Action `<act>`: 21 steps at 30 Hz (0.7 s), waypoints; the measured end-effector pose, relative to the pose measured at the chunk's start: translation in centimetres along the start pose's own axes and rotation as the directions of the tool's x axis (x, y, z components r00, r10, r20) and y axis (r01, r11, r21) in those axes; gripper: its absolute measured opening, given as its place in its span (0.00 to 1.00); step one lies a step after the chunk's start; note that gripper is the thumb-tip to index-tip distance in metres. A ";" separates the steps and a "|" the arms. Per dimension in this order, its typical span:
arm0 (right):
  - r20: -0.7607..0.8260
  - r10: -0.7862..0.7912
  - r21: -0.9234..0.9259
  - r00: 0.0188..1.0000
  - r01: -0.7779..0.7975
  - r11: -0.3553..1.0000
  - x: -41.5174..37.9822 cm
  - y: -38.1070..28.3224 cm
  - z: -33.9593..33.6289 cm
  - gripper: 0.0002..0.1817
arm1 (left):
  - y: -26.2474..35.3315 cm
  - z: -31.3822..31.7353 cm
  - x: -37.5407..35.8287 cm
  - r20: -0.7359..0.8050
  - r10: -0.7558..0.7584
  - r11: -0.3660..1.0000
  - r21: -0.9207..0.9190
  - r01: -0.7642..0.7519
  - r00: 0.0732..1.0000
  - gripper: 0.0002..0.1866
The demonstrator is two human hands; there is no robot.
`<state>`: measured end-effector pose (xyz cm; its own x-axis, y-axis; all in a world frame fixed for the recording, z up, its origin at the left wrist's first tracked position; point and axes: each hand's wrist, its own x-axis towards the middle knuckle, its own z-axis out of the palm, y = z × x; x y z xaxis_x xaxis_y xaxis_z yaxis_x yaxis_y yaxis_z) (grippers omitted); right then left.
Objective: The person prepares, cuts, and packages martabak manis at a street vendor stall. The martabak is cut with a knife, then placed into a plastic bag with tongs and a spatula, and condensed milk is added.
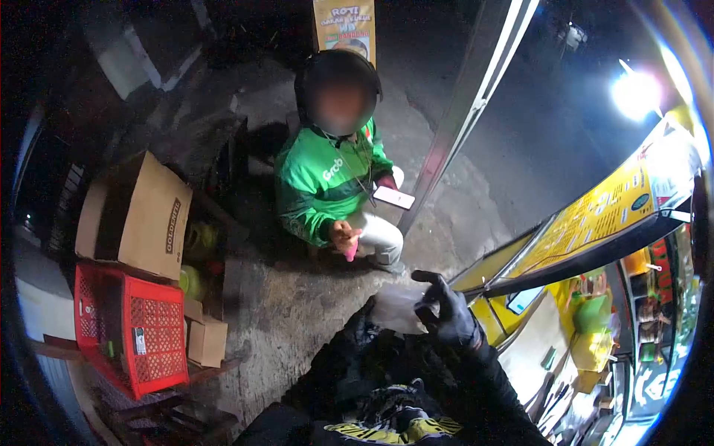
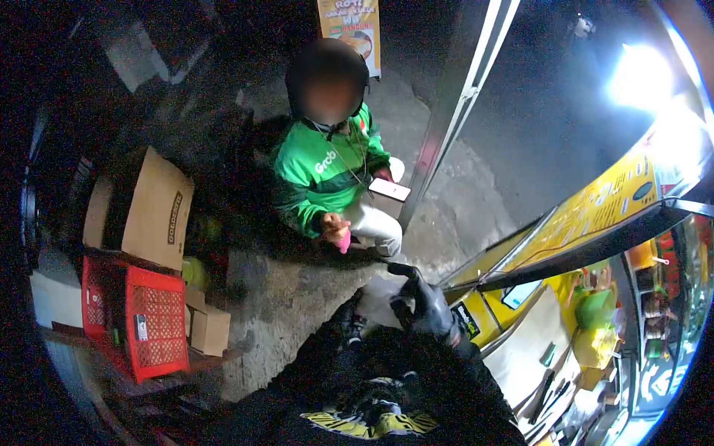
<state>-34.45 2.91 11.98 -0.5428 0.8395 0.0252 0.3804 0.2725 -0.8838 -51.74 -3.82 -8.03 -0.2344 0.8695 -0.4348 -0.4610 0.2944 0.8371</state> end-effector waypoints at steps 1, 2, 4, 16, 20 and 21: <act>0.043 -0.021 0.037 0.999 0.019 0.999 0.8 0.3 0.4 0.30 | -0.6 -1.6 -0.6 0.006 -0.014 1.000 0.012 0.014 1.000 0.25; 0.088 0.195 0.352 0.977 -0.213 0.911 1.1 1.8 1.7 0.30 | -0.5 -1.1 0.1 0.007 -0.056 0.998 0.027 0.055 0.998 0.26; 0.018 0.057 0.271 0.998 -0.060 0.961 2.1 4.1 3.5 0.32 | -1.8 -2.0 -1.0 0.014 -0.190 0.980 0.058 0.189 0.982 0.27; 0.278 -0.240 -0.540 0.930 0.358 0.762 5.0 0.4 -0.1 0.39 | -2.2 -7.9 2.1 0.350 0.011 0.967 0.234 -0.099 0.937 0.35; 0.212 -0.230 -0.756 0.950 0.309 0.578 8.0 -3.2 -2.1 0.31 | -2.6 -8.6 2.8 0.367 0.032 0.945 0.291 -0.147 0.930 0.37; 0.214 -0.234 -0.757 0.948 0.312 0.574 8.7 -4.1 -2.5 0.31 | -3.4 -9.5 1.7 0.382 0.042 0.940 0.299 -0.166 0.923 0.38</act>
<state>-38.90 10.29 16.98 -0.7639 0.6318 0.1313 0.6155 0.7745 -0.1462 -58.67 -7.12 -14.79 0.0908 0.9666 -0.2397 -0.1385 0.2506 0.9581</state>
